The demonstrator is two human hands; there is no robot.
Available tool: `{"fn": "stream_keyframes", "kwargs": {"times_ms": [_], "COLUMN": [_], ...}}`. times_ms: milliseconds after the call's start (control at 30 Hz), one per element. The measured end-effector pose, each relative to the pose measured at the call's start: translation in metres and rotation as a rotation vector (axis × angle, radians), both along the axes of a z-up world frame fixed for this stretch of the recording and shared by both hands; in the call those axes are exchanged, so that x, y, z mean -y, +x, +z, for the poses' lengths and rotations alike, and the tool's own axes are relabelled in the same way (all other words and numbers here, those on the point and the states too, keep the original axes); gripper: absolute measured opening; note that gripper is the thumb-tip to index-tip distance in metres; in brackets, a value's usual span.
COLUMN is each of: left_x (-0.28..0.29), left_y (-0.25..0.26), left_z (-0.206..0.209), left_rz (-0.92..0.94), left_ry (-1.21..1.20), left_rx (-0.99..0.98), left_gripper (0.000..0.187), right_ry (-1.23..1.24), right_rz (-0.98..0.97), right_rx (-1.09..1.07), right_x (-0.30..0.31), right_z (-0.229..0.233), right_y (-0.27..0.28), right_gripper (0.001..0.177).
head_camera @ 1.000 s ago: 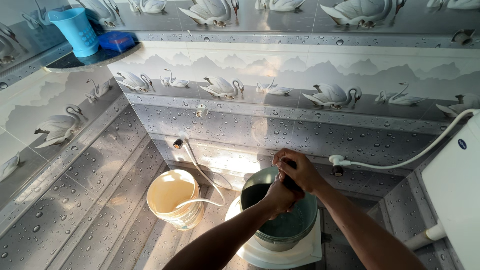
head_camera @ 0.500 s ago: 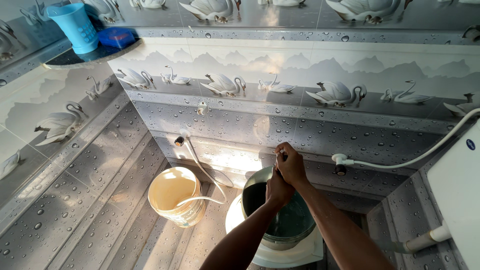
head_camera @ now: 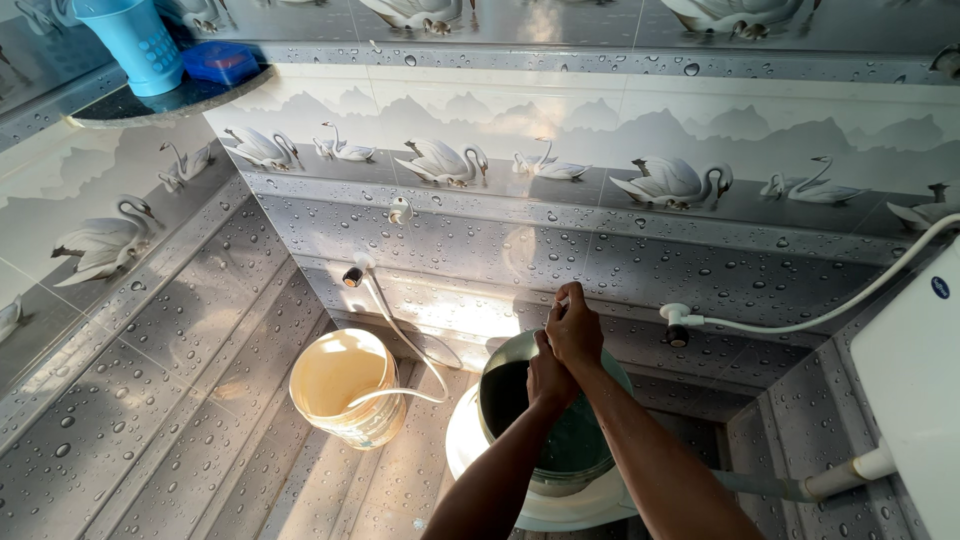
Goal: The person wipes a window and wall surfaces with a black cloth, then rinses the cloth in a bucket of water and wrings it out. The person repeats the wiping of the window and wall surfaces with the damp cloth.
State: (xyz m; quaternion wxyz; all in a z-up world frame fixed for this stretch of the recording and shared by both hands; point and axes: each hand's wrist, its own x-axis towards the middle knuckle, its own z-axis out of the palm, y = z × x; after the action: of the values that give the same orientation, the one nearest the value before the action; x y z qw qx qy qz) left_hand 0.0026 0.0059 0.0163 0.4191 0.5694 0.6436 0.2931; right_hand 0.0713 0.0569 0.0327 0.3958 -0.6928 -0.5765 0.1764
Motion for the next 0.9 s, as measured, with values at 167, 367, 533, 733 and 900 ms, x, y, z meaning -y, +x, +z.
{"fn": "stream_keyframes", "kwargs": {"times_ms": [167,367,533,733,900], "left_x": [0.003,0.002,0.014,0.03,0.022], "left_y": [-0.002,-0.005,-0.035,-0.039,-0.04], "left_z": [-0.005,0.004,0.048,0.072,0.062], "left_rz": [0.005,0.099,-0.211,-0.781,-0.652], "left_ry": [0.08,0.277,-0.155,-0.583,-0.445], "left_rx": [-0.033,0.138,0.969,1.477,0.826], "left_gripper": [0.072,0.044,0.04,0.052,0.032], "right_ry": [-0.02,-0.175,-0.124,-0.204,-0.295], "right_rz": [-0.078,0.257,0.687,1.082,1.036], "right_rx": [-0.098,-0.683,-0.943,-1.287,-0.85], "right_x": [-0.007,-0.014,0.017,0.049,0.042], "right_z": [-0.01,0.025,0.092,0.123,0.114], "right_y": [0.002,0.02,0.06,0.055,0.053], "right_gripper": [0.023,0.051,0.066,0.066,0.021]}}
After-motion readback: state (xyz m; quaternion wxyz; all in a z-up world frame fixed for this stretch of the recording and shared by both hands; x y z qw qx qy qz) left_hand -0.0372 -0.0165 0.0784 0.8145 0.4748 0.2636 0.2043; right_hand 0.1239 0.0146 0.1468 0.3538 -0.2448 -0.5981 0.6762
